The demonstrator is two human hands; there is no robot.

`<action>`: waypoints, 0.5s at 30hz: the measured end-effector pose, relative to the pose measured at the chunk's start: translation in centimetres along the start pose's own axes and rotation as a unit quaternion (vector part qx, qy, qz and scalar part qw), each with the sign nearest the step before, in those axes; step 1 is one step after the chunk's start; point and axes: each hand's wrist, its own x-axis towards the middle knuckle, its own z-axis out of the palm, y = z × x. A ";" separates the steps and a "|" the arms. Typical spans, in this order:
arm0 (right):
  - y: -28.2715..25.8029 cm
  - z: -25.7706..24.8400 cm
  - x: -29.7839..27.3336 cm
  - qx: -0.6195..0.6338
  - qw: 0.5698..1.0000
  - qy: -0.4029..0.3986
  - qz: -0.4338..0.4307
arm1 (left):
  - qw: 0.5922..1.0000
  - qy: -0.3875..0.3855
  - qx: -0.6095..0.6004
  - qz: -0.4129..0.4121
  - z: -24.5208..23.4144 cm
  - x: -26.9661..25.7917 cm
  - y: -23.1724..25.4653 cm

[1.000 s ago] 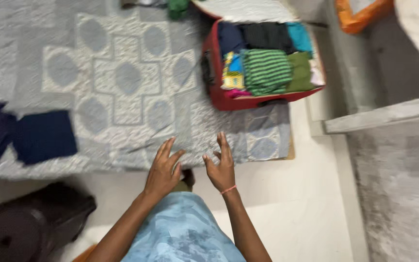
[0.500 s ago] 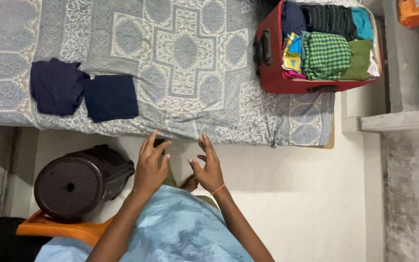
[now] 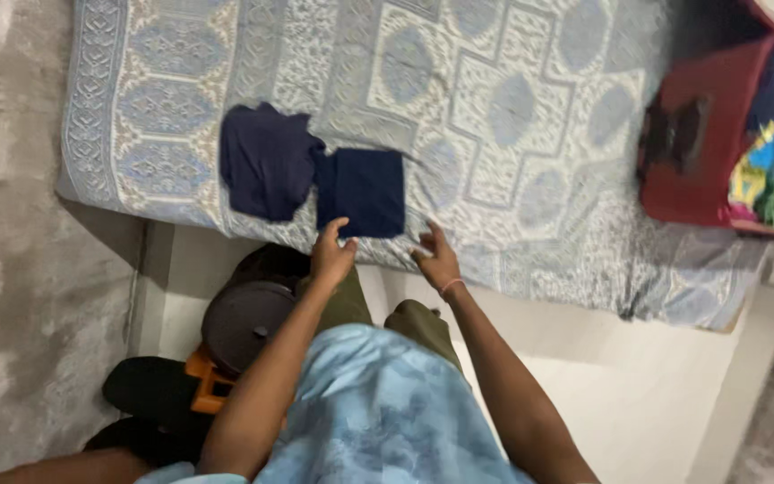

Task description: The person folds various pieces of clothing, including shirts and pants, on a bed and places them into an open suitcase. The person handles items one by one, folding them neatly before arranging them inside the luggage.

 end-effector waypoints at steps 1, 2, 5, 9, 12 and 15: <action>0.3 1.3 1.9 -0.042 0.999 -0.019 0.027 | 0.998 -0.011 -0.024 -0.053 -0.5 2.1 -0.9; 0.5 2.4 4.0 -0.084 0.994 -0.038 0.053 | 0.993 -0.021 -0.047 -0.105 -0.9 4.1 -1.6; 1.4 4.7 8.8 -0.122 0.983 -0.012 0.140 | 0.994 -0.023 -0.007 -0.105 -1.5 8.3 -4.3; 0.4 6.8 10.8 -0.090 0.994 0.033 0.043 | 0.996 -0.056 0.050 -0.047 -1.0 11.5 -5.6; -1.6 7.5 12.3 0.009 0.993 0.007 0.117 | 0.994 -0.060 0.054 -0.078 -0.5 11.6 -4.7; -1.1 7.5 13.4 0.065 0.969 -0.020 0.239 | 0.979 -0.113 -0.021 -0.166 -0.3 11.2 -3.1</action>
